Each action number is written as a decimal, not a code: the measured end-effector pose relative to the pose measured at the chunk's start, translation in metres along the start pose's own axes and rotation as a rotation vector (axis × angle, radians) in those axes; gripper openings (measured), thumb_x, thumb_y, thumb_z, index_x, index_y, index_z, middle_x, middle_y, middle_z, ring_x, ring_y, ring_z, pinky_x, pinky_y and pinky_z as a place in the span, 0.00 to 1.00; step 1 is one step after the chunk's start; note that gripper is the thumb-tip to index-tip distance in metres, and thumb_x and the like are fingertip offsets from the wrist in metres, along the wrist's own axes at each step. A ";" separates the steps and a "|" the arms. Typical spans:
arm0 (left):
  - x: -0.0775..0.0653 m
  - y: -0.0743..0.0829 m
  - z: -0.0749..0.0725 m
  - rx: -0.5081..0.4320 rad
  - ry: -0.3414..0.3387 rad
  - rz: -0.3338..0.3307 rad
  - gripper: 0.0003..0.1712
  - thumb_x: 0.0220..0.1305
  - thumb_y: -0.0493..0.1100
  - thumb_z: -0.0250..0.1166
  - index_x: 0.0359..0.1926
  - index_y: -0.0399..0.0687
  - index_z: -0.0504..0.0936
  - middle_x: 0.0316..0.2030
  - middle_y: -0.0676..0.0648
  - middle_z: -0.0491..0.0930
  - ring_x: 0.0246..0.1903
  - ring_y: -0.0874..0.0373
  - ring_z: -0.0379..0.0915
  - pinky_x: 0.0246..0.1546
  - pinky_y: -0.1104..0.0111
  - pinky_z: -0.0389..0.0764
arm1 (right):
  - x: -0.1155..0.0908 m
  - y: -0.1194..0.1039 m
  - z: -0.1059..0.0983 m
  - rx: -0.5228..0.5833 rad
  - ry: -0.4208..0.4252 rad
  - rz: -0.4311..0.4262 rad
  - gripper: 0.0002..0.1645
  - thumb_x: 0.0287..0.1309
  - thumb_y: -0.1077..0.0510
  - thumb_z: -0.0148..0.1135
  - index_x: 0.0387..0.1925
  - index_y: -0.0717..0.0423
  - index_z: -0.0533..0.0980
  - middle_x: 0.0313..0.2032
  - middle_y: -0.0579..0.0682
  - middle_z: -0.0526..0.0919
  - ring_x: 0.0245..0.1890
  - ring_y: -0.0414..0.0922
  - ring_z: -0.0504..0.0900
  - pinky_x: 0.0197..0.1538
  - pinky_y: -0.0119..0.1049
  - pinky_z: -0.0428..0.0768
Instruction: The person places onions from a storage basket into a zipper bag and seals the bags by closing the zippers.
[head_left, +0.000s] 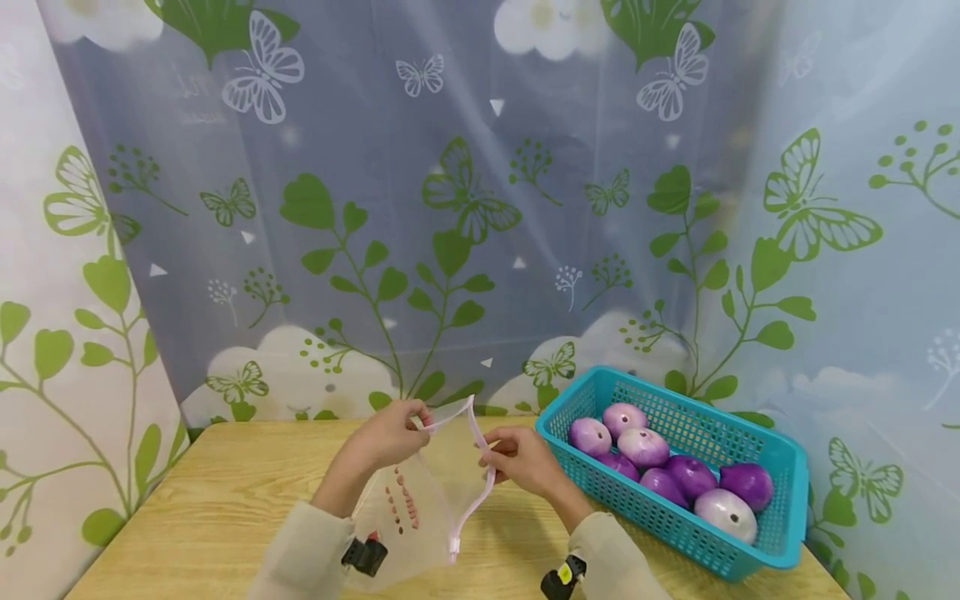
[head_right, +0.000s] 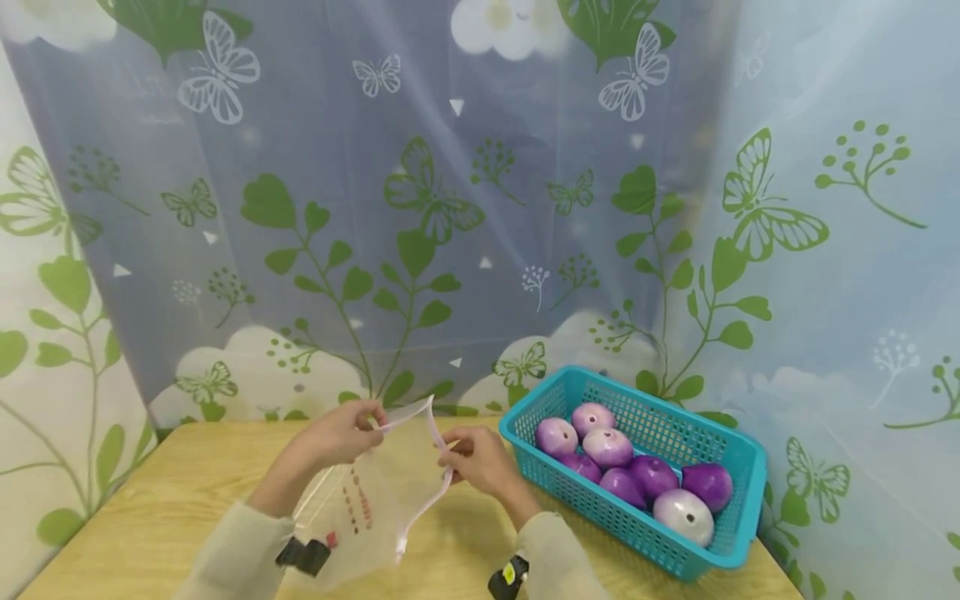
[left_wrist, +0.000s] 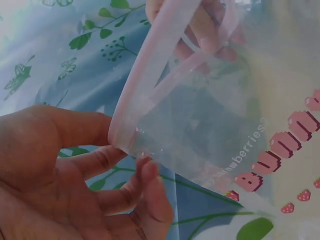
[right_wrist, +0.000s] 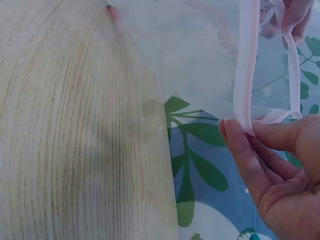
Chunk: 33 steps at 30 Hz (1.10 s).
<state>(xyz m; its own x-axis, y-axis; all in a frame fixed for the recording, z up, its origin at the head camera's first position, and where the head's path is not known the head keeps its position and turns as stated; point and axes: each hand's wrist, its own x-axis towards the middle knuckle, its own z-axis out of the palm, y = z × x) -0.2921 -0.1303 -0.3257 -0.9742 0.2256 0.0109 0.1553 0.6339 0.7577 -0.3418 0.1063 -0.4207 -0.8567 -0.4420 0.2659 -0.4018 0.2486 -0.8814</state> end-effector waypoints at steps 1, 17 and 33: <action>-0.001 0.001 0.001 0.023 0.017 0.008 0.05 0.67 0.33 0.59 0.42 0.44 0.78 0.25 0.48 0.73 0.21 0.58 0.64 0.20 0.73 0.69 | 0.000 0.000 0.000 0.002 0.001 0.001 0.13 0.68 0.71 0.60 0.51 0.76 0.79 0.38 0.75 0.86 0.32 0.58 0.90 0.35 0.38 0.93; 0.003 0.004 0.023 0.165 0.199 0.034 0.03 0.62 0.35 0.65 0.35 0.46 0.80 0.24 0.48 0.79 0.19 0.58 0.70 0.17 0.73 0.69 | 0.000 -0.003 0.006 -0.031 0.019 0.010 0.12 0.67 0.70 0.62 0.50 0.72 0.81 0.37 0.70 0.88 0.31 0.51 0.91 0.35 0.38 0.93; 0.004 0.004 0.032 0.163 0.208 0.057 0.03 0.60 0.32 0.65 0.33 0.43 0.80 0.24 0.48 0.83 0.18 0.58 0.77 0.17 0.71 0.74 | 0.000 -0.006 0.006 -0.011 0.005 -0.003 0.15 0.66 0.69 0.63 0.52 0.74 0.79 0.38 0.72 0.87 0.33 0.62 0.90 0.37 0.48 0.94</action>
<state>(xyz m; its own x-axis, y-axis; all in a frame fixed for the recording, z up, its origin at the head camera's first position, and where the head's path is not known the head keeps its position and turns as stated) -0.2901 -0.1033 -0.3430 -0.9732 0.1179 0.1975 0.2188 0.7393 0.6369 -0.3374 0.0995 -0.4182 -0.8570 -0.4386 0.2704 -0.4078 0.2565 -0.8763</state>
